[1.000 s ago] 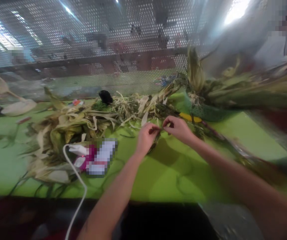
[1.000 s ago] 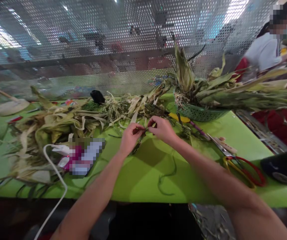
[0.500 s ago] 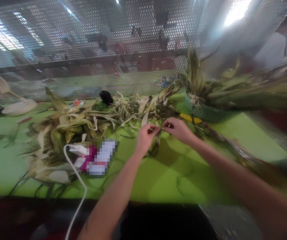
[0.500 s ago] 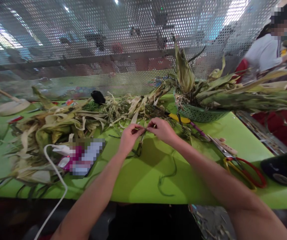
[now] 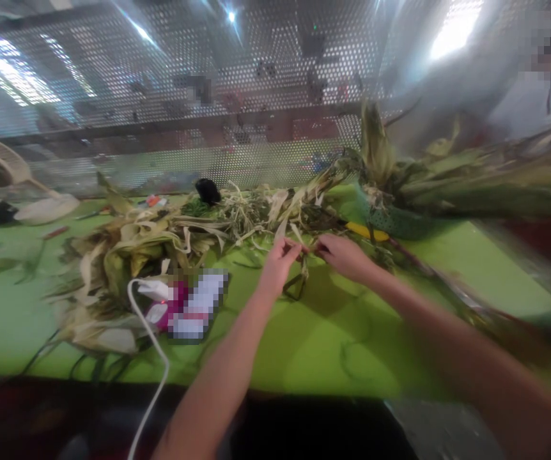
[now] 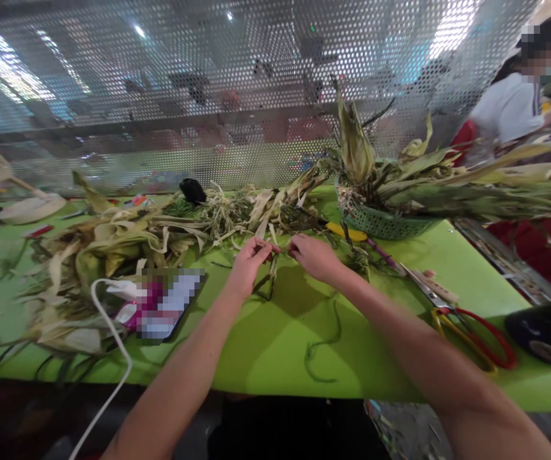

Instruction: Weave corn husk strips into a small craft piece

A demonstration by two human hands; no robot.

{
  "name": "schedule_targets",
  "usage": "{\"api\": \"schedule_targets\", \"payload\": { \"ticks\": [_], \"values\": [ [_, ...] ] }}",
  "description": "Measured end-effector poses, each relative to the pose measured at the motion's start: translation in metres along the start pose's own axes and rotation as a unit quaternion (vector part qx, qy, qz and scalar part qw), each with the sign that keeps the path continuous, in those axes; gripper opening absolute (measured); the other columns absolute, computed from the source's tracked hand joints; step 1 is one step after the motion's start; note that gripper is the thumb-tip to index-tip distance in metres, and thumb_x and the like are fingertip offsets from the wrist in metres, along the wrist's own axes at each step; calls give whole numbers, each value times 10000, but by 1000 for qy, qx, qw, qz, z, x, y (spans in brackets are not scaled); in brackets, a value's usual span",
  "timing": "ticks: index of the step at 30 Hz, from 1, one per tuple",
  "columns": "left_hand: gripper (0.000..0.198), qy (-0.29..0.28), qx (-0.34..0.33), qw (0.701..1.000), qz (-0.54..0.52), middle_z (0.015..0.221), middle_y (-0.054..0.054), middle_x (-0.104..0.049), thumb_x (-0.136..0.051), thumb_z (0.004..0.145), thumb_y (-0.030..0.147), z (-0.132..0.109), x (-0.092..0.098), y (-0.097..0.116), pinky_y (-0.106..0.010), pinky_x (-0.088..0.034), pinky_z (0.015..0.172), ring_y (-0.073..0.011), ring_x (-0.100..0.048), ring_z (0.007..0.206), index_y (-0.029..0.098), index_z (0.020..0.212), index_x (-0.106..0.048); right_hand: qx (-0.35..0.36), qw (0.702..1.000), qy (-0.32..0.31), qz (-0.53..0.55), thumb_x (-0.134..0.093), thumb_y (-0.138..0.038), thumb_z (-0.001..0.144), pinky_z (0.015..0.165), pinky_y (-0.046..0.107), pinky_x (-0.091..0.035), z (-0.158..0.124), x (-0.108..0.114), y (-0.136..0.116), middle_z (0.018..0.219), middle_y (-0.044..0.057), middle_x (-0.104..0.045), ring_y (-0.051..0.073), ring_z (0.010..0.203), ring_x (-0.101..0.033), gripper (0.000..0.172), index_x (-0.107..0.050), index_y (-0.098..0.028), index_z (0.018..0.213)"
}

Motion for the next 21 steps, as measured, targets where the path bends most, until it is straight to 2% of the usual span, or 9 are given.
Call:
{"api": "schedule_targets", "payload": {
  "ticks": [5,8,13,17,21],
  "values": [
    [161,70,-8,994,81,724,8,-595,-606,830,310,4,15,-8,-259,-391,696,-116,-500,666,179,760,-545,48,996,9,-77,-423,-194,933,555,284,-272,0,-14,-7,849,74,-623,163,637,-494,156,-574,-171,900],
    [152,76,-17,992,101,713,12,-595,-594,835,295,6,20,-12,-253,-382,650,-111,-487,628,181,754,-533,45,996,10,-80,-413,-192,927,535,292,-250,0,-21,-6,824,79,-617,161,601,-472,170,-576,-170,885],
    [149,13,2,993,120,732,-4,-629,-616,816,301,11,16,-19,-259,-413,673,-123,-542,667,181,773,-539,33,997,36,57,-510,-175,869,588,253,-330,1,-5,-1,823,47,-633,149,679,-532,85,-566,-184,806],
    [164,12,-2,989,144,721,3,-612,-677,756,266,10,14,-15,-260,-422,683,-124,-561,687,169,787,-548,5,977,18,212,-569,-167,813,592,231,-388,-1,4,-4,728,2,-633,131,649,-571,26,-573,-187,797],
    [236,9,2,992,125,694,27,-578,-725,700,256,8,10,-13,-246,-416,662,-108,-542,657,168,790,-526,-3,953,51,298,-611,-191,782,600,231,-429,-3,10,-10,730,-10,-619,123,645,-572,83,-564,-188,850]
  ]
}}
Point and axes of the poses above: each hand's wrist, its own z-axis towards the middle knuckle, its own x-axis out of the back of the hand, y = z × x, the point moved 7 cm from there along z, towards the middle knuckle
